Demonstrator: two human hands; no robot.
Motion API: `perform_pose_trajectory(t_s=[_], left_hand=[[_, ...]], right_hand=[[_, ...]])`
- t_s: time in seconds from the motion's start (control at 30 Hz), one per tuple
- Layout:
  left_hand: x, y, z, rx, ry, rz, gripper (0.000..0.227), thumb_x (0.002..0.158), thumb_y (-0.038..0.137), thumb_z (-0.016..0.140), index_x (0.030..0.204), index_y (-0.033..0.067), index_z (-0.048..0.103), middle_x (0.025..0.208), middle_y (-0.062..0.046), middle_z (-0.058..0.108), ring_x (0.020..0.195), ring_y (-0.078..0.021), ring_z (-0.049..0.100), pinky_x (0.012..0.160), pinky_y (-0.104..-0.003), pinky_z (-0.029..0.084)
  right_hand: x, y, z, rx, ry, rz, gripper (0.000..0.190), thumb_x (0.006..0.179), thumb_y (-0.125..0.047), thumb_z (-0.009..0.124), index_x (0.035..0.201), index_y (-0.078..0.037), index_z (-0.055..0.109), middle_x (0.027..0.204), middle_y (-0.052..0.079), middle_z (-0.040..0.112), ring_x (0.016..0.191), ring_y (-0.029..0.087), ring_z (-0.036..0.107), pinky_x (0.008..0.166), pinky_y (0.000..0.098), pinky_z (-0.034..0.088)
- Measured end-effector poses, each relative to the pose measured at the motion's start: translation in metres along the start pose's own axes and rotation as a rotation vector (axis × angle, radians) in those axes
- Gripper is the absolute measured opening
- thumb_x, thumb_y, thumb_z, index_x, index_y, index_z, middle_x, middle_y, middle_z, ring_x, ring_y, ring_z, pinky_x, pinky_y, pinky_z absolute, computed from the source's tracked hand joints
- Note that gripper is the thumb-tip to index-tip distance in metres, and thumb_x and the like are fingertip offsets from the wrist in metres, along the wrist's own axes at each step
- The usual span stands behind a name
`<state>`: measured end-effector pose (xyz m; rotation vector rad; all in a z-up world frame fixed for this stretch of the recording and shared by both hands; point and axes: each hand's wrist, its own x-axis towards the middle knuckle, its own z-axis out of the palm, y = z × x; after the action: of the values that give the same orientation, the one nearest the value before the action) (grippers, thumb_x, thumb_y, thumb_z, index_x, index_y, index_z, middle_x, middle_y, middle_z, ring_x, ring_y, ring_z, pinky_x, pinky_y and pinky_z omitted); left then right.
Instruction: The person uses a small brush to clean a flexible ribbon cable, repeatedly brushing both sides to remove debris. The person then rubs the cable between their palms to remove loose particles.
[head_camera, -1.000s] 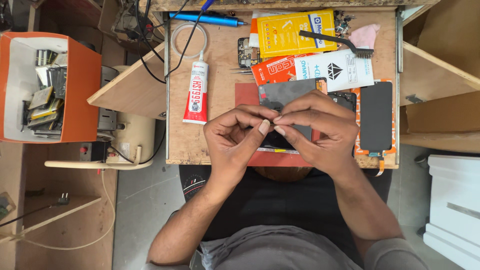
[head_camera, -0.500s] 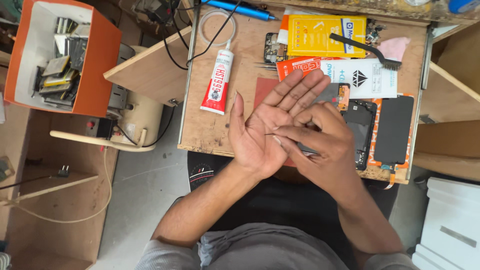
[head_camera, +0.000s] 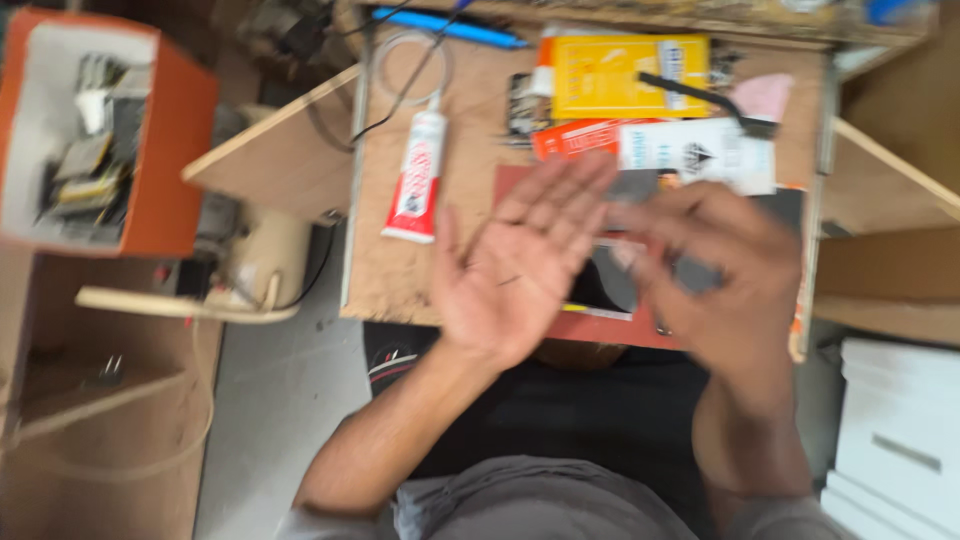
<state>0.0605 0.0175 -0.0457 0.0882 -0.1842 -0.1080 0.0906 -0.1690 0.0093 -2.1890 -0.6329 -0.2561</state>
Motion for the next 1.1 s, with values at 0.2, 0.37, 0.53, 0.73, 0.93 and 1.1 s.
perform_pose_trajectory(t_s=[0.2,0.37,0.53,0.73,0.93,1.1], left_hand=[[-0.001,0.023,-0.002,0.008,0.009,0.106,0.071,0.113,0.057,0.036,0.151,-0.0021,0.044,0.164,-0.023,0.035,0.161,-0.0376,0.023,0.136,-0.049,0.019],[-0.002,0.031,0.001,0.023,0.001,0.139,0.069,0.112,0.055,0.037,0.152,-0.0013,0.044,0.164,-0.021,0.036,0.161,-0.0368,0.023,0.136,-0.048,0.018],[0.0,0.028,0.003,0.04,-0.024,0.137,0.071,0.112,0.056,0.038,0.153,-0.0013,0.044,0.164,-0.021,0.036,0.162,-0.0365,0.022,0.136,-0.048,0.018],[0.0,0.03,0.003,0.075,-0.051,0.147,0.07,0.113,0.055,0.035,0.153,-0.0016,0.044,0.165,-0.021,0.036,0.162,-0.037,0.022,0.136,-0.047,0.019],[0.005,0.029,0.003,0.075,-0.028,0.161,0.061,0.117,0.042,0.029,0.157,-0.003,0.039,0.165,-0.024,0.031,0.16,-0.0383,0.023,0.135,-0.048,0.02],[0.009,0.036,0.003,0.095,-0.032,0.163,0.062,0.114,0.036,0.028,0.162,-0.0036,0.03,0.167,-0.023,0.027,0.159,-0.0356,0.023,0.134,-0.043,0.021]], right_hand=[[0.057,0.195,-0.068,-0.339,0.729,-0.101,0.014,0.102,0.008,0.072,0.115,0.005,0.066,0.099,0.009,0.062,0.087,0.017,0.058,0.076,0.0331,0.044],[0.098,0.308,-0.108,-0.377,0.776,-0.1,0.028,0.105,-0.017,0.082,0.112,0.0,0.062,0.109,0.008,0.071,0.101,0.02,0.07,0.092,0.0361,0.055],[0.11,0.282,-0.102,-0.718,0.49,-0.175,0.034,0.097,-0.019,0.083,0.115,-0.001,0.06,0.109,0.01,0.071,0.1,0.022,0.07,0.091,0.0373,0.055],[0.098,0.236,-0.102,-0.757,0.34,-0.043,0.044,0.089,-0.021,0.085,0.118,-0.003,0.058,0.109,0.012,0.071,0.099,0.025,0.07,0.089,0.0388,0.055],[0.122,0.202,-0.073,-0.568,0.214,-0.007,0.054,0.08,-0.023,0.086,0.121,-0.005,0.056,0.109,0.014,0.07,0.097,0.027,0.071,0.087,0.0402,0.056],[0.088,0.115,-0.031,-0.305,-0.055,-0.037,0.064,0.073,-0.025,0.087,0.124,-0.007,0.054,0.109,0.016,0.07,0.096,0.029,0.071,0.085,0.0414,0.056]])
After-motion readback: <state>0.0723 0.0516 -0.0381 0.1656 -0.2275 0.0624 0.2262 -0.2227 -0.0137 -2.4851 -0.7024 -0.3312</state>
